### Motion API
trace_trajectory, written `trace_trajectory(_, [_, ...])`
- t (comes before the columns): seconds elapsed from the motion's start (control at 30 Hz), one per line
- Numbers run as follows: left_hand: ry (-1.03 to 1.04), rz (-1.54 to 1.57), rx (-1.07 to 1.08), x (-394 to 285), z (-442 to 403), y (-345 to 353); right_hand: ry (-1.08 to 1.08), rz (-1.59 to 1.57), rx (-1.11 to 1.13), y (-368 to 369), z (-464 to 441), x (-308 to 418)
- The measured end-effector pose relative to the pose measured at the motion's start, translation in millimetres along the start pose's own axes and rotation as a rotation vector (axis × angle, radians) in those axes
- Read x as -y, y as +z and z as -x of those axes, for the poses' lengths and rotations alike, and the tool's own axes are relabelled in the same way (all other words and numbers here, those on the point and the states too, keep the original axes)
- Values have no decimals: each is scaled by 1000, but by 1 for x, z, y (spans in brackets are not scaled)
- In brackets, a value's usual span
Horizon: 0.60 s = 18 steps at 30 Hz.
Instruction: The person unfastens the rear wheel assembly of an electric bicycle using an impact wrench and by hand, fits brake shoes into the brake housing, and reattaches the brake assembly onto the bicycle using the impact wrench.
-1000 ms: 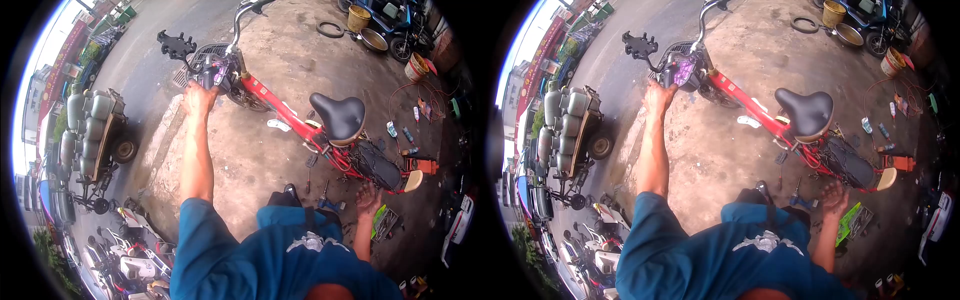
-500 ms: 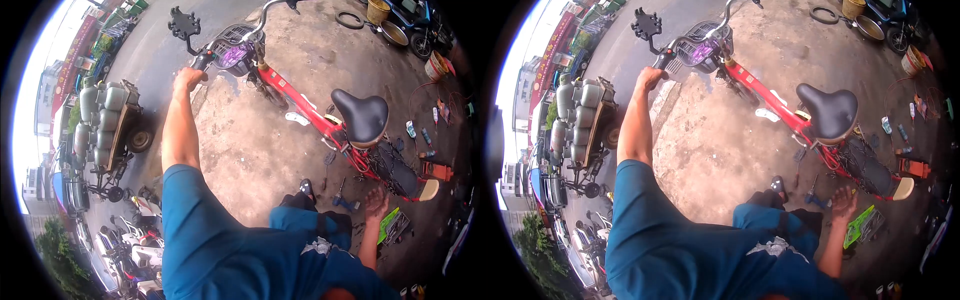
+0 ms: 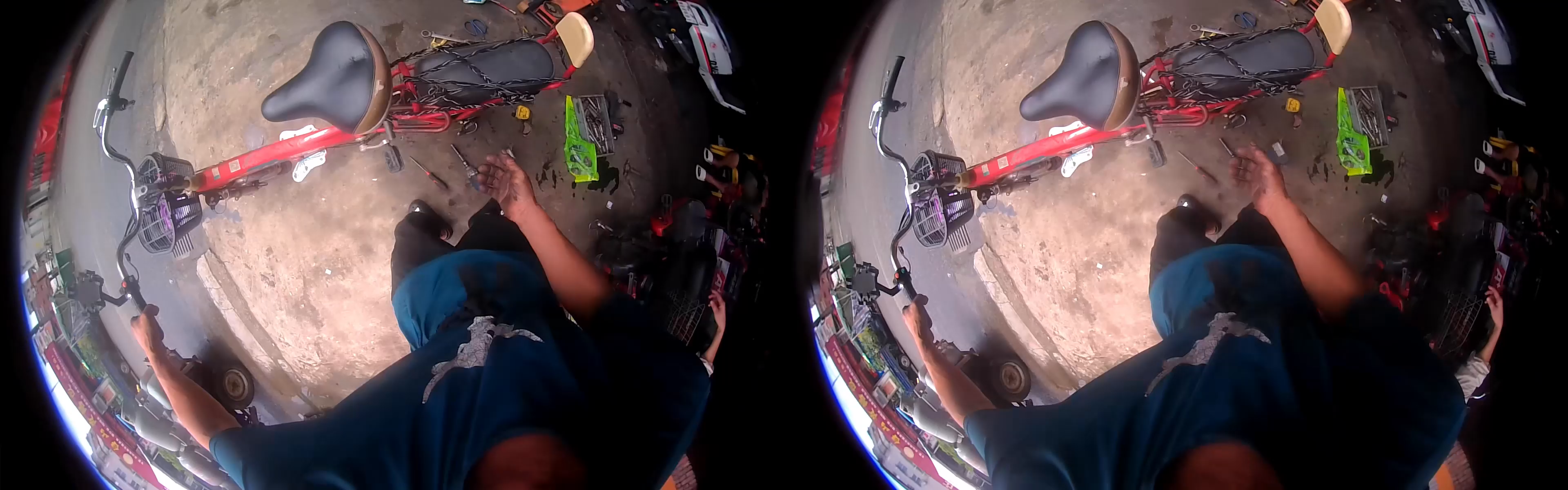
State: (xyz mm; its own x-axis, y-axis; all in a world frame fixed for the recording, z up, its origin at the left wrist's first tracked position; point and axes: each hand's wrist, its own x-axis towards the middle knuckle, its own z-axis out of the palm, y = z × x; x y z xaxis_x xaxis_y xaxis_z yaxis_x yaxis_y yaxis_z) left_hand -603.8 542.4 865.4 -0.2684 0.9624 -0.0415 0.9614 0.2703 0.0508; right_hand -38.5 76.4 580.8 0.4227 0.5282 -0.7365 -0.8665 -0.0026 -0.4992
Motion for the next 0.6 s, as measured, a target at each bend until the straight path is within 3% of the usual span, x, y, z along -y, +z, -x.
trace_trajectory(0.07, [-23,103,9,20,-15,6,54,-2,-77,-8,2,-33])
trace_trajectory(0.13, [-77,295,197,11,-9,-3,64,-17,-145,-5,-14,-53])
trace_trajectory(0.17, [29,360,193,9,5,-4,48,17,-206,-3,-18,-65])
trace_trajectory(0.27, [29,284,233,-6,14,-12,69,133,-367,-5,-77,-121])
trace_trajectory(0.33, [-71,126,143,-26,28,-8,119,-35,-433,-18,-135,-169])
trace_trajectory(0.37, [-15,19,99,-6,9,-4,135,-133,-457,-15,-164,-184])
trace_trajectory(0.4, [724,-454,91,56,-39,-6,125,-246,-493,-8,-193,-193])
trace_trajectory(0.5, [401,-121,-51,-21,-8,51,15,-433,-459,-9,-282,-224])
trace_trajectory(0.53, [388,-65,-69,-48,1,79,-55,-557,-302,-20,-324,-248])
trace_trajectory(0.6, [426,-1,-102,-92,13,133,-18,-669,-372,-4,-379,-253])
